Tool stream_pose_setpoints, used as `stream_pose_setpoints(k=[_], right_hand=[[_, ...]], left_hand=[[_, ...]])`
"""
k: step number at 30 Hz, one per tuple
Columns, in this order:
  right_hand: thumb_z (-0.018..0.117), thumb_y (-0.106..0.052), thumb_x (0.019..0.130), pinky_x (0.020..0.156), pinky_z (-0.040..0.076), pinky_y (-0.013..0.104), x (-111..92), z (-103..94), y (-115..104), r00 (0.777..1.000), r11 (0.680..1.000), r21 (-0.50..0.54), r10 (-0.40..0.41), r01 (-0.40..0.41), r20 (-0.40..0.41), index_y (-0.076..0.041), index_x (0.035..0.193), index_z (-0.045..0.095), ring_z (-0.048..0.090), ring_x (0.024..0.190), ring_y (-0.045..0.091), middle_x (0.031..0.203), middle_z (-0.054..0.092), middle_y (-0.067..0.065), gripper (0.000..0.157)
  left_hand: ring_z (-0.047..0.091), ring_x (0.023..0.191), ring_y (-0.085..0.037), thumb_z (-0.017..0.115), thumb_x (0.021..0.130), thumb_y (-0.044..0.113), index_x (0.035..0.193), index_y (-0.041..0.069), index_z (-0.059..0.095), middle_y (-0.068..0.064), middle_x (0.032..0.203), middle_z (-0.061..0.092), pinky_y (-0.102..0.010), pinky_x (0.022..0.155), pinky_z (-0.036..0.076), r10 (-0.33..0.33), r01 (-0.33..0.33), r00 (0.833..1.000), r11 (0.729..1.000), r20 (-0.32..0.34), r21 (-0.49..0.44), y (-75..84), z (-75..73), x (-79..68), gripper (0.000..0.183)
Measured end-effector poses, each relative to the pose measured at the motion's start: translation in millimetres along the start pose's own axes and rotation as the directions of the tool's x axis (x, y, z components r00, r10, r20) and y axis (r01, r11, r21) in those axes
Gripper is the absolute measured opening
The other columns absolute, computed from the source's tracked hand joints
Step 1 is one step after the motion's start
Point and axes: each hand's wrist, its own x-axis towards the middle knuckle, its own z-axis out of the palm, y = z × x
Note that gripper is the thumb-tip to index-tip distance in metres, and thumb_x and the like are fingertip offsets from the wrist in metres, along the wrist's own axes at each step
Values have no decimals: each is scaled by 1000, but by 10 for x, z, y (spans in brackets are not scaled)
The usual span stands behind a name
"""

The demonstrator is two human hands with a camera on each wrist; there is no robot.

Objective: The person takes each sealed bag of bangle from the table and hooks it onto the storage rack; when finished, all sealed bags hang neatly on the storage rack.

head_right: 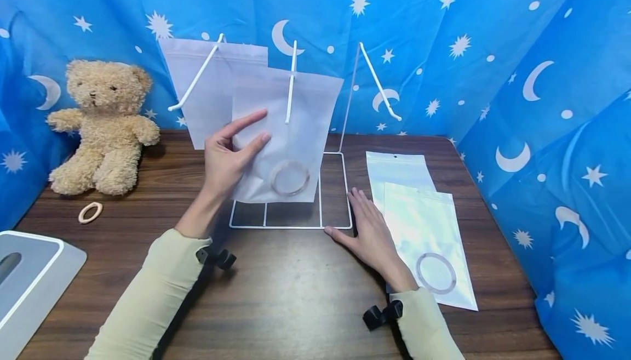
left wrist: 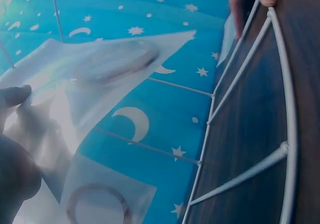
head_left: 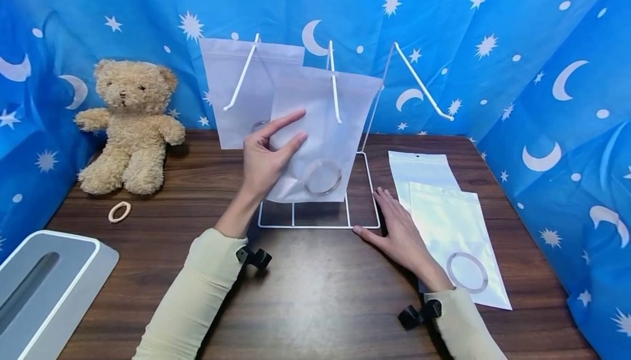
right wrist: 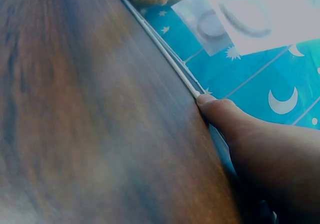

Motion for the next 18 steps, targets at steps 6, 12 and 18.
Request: stream_pose_setpoints(k=[6, 12, 18], right_hand=[[65, -67, 82, 114, 22, 54, 2, 13, -5, 1000, 1000, -7, -1, 1, 2, -7, 153, 33, 22, 145, 31, 158, 28, 13, 98], [64, -67, 82, 114, 22, 53, 1, 13, -3, 1000, 1000, -14, -6, 6, -1, -6, 152, 33, 22, 145, 31, 158, 28, 14, 98], [63, -69, 82, 113, 22, 54, 0, -4, 0, 1000, 1000, -23, -1, 1, 2, -6, 153, 33, 22, 145, 32, 158, 27, 14, 99]], left_hand=[[64, 109, -23, 73, 81, -11, 115, -9, 68, -15, 113, 70, -28, 87, 52, -6, 6, 998, 1000, -56, -1, -94, 47, 114, 34], [63, 112, -24, 73, 80, -12, 114, -10, 68, -18, 112, 69, -36, 95, 49, 10, -9, 998, 1000, -68, 2, -172, 75, 190, 34], [63, 113, -23, 73, 80, -13, 114, -11, 67, -18, 112, 69, -40, 100, 46, 6, -7, 997, 1000, -80, -10, -244, 100, 234, 35]])
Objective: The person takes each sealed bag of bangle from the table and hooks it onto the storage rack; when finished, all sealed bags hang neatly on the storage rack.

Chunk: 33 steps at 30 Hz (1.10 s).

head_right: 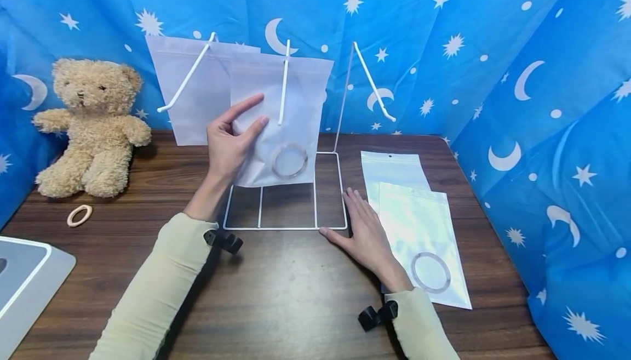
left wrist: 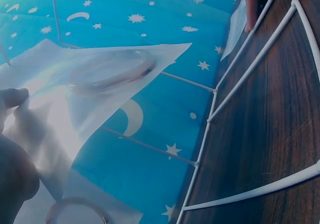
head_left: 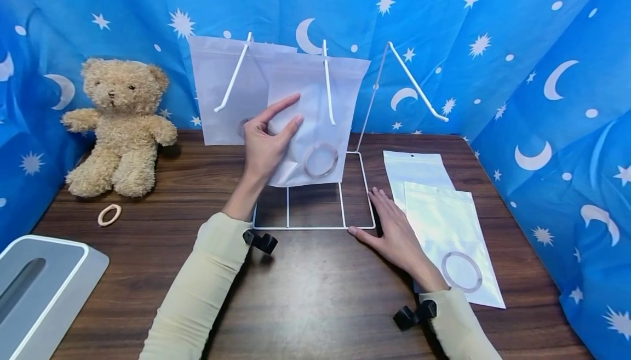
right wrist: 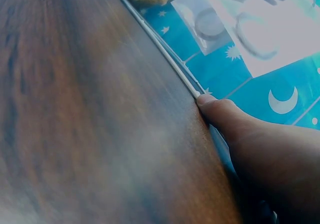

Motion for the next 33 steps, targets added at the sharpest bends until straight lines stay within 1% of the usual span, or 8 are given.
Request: stream_pose_setpoints(k=[9, 16, 18, 23, 26, 30, 33], right_hand=[[63, -68, 82, 114, 22, 54, 8, 11, -4, 1000, 1000, -3, 1, -1, 1, -6, 153, 33, 21, 145, 31, 158, 27, 13, 98], [63, -68, 82, 113, 21, 56, 13, 9, -18, 1000, 1000, 1, 4, -4, 10, -6, 153, 31, 21, 145, 32, 158, 26, 14, 99], [63, -68, 83, 113, 21, 56, 12, 9, -18, 1000, 1000, 1, 6, -6, 15, -6, 153, 31, 21, 145, 32, 158, 26, 14, 99], [62, -68, 83, 113, 22, 57, 11, 7, -8, 1000, 1000, -3, 9, -9, 16, -6, 154, 30, 21, 145, 32, 159, 25, 14, 99], [63, -69, 82, 113, 22, 57, 6, 8, -9, 1000, 1000, -3, 9, -9, 12, -6, 153, 31, 21, 145, 32, 158, 26, 14, 99], [62, -69, 83, 113, 22, 57, -1, 12, -10, 1000, 1000, -2, 7, -7, 13, -6, 153, 32, 22, 145, 32, 158, 26, 15, 99], [62, -69, 83, 113, 22, 56, 5, 3, -12, 1000, 1000, -4, 4, -4, 8, -6, 153, 31, 21, 145, 32, 158, 26, 14, 99]], left_hand=[[63, 112, -22, 74, 80, -11, 114, -10, 68, -17, 112, 70, -38, 99, 46, -9, 9, 999, 1000, -31, 5, -84, 22, 48, 35], [63, 113, -22, 74, 79, -12, 114, -10, 68, -17, 112, 69, -38, 100, 45, 7, -6, 998, 1000, -62, 17, -118, 58, 67, 35], [63, 113, -22, 73, 79, -13, 114, -11, 67, -18, 113, 69, -38, 100, 45, 6, -6, 998, 1000, -66, 8, -132, 58, 70, 36], [62, 115, -23, 72, 80, -13, 115, -12, 66, -20, 115, 67, -40, 101, 45, 3, -5, 998, 1000, -66, -22, -185, 74, 91, 36], [61, 116, -23, 72, 81, -13, 116, -12, 66, -20, 116, 67, -40, 102, 44, 0, -1, 998, 1000, -68, -18, -206, 86, 99, 36], [61, 116, -23, 72, 81, -13, 116, -11, 66, -21, 116, 67, -39, 103, 43, 10, -9, 998, 1000, -64, 6, -206, 93, 96, 35], [61, 116, -24, 72, 81, -13, 115, -11, 66, -22, 116, 67, -37, 103, 43, 37, -35, 998, 999, -55, 34, -199, 94, 87, 35]])
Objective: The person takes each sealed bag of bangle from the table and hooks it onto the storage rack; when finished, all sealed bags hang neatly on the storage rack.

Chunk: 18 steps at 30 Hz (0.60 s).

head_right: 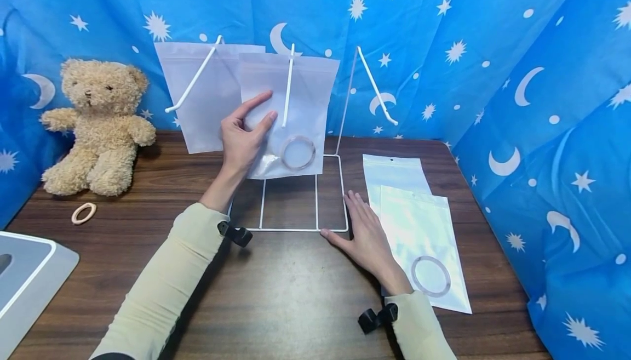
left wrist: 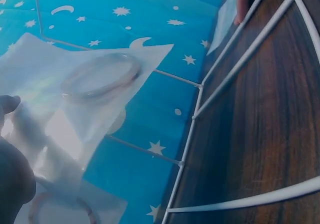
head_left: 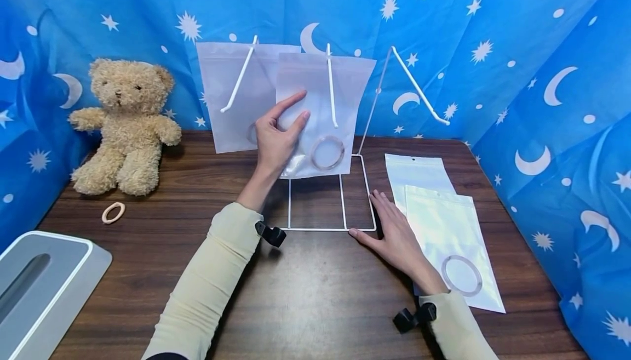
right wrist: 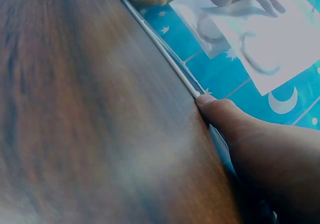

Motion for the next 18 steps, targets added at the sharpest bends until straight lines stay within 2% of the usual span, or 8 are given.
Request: stream_pose_setpoints(k=[6, 13, 18], right_hand=[[63, -69, 82, 113, 21, 56, 11, 1, -9, 1000, 1000, 4, -6, 6, -2, -7, 153, 32, 21, 145, 32, 158, 26, 14, 99], [62, -70, 82, 113, 21, 55, 3, 9, -9, 1000, 1000, 7, -1, 1, 3, -7, 153, 31, 20, 146, 32, 158, 26, 14, 100], [62, -70, 82, 113, 21, 56, -7, -2, 1, 1000, 1000, 7, 4, -4, 4, -6, 153, 31, 20, 146, 32, 158, 26, 15, 100]], left_hand=[[63, 114, -22, 73, 81, -12, 113, -10, 68, -20, 113, 68, -36, 102, 44, 25, -25, 1000, 999, -7, 46, 15, -27, -23, 33], [61, 115, -28, 72, 81, -13, 114, -12, 66, -23, 114, 67, -40, 102, 43, 62, -62, 998, 998, 34, 19, -4, -107, -89, 34], [56, 119, -27, 73, 81, -10, 116, -9, 67, -20, 119, 65, -35, 104, 39, 63, -73, 995, 988, 73, 138, 94, -247, -195, 36]])
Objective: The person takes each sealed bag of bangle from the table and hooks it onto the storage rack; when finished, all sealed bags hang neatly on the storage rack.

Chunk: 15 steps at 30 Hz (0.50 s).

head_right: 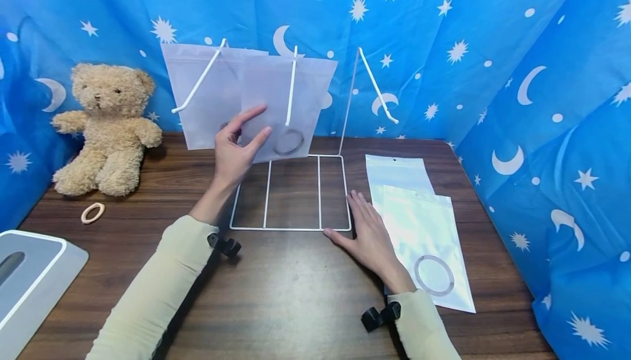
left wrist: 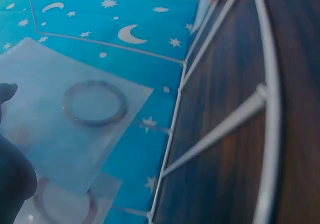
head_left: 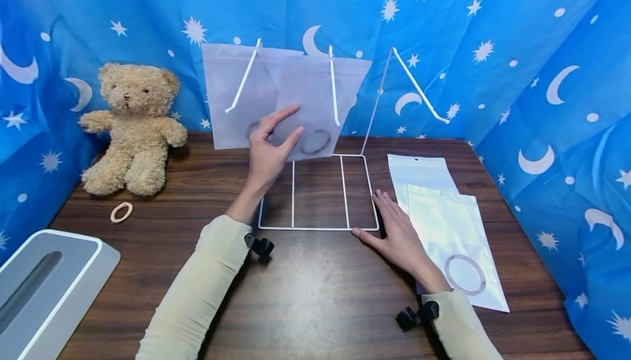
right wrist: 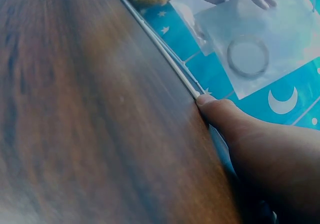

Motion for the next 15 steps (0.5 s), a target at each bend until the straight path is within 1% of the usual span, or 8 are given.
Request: stream_pose_setpoints(k=[3, 5, 7, 9, 10, 11, 13, 15], right_hand=[[62, -69, 83, 113, 20, 56, -4, -7, -7, 1000, 1000, 3, 3, -3, 2, -6, 153, 31, 20, 146, 32, 159, 25, 14, 100], [62, -69, 82, 113, 20, 56, -4, -12, -12, 1000, 1000, 6, 6, -6, 7, -6, 154, 30, 19, 146, 32, 159, 25, 14, 101], [62, -69, 82, 113, 20, 57, -4, -13, -9, 1000, 1000, 8, 8, -8, 13, -6, 154, 30, 19, 146, 32, 159, 25, 14, 101], [62, -69, 82, 113, 20, 57, -1, -18, -8, 1000, 1000, 10, 8, -8, 15, -5, 154, 30, 19, 146, 32, 159, 25, 14, 101], [62, -69, 82, 113, 20, 57, 1, -17, -3, 1000, 1000, 10, 7, -7, 14, -5, 154, 30, 19, 146, 33, 159, 25, 15, 101], [62, -69, 82, 113, 20, 57, 3, -16, 2, 1000, 1000, 9, 6, -6, 12, -5, 154, 30, 19, 146, 33, 159, 25, 15, 101], [62, -69, 82, 113, 20, 56, 4, -13, 4, 1000, 1000, 9, 3, -3, 9, -5, 153, 30, 20, 146, 33, 159, 25, 15, 101], [62, -69, 82, 113, 21, 56, 0, -3, 8, 1000, 1000, 10, 2, -2, 6, -6, 153, 31, 20, 146, 32, 158, 26, 14, 100]], left_hand=[[49, 123, -30, 75, 79, -8, 119, -7, 66, -22, 126, 59, -37, 102, 37, -14, 14, 1000, 995, 1, 98, 133, -130, -76, 40], [46, 125, -33, 75, 79, -8, 120, -7, 64, -23, 129, 55, -42, 101, 38, -39, 39, 999, 990, -7, 135, 216, -226, -150, 42], [46, 123, -35, 75, 80, -8, 122, -8, 62, -25, 128, 53, -49, 99, 39, -73, 73, 997, 984, -6, 160, 273, -328, -257, 44], [48, 120, -34, 76, 82, -4, 125, -6, 60, -23, 126, 54, -53, 97, 40, -165, 161, 986, 971, 10, 178, 273, -428, -410, 46], [49, 119, -34, 76, 83, -1, 127, -5, 58, -21, 126, 54, -53, 97, 41, -224, 215, 974, 959, 27, 186, 261, -473, -495, 48], [51, 116, -34, 77, 83, 2, 129, -3, 57, -19, 127, 54, -53, 97, 42, -294, 280, 954, 940, 49, 196, 253, -513, -585, 50], [52, 116, -35, 78, 84, 9, 132, 2, 53, -16, 130, 53, -52, 99, 42, -425, 394, 900, 888, 98, 235, 215, -584, -767, 54], [51, 120, -37, 78, 84, 11, 134, 2, 50, -15, 133, 51, -49, 101, 42, -520, 472, 843, 838, 137, 274, 203, -633, -916, 58]])
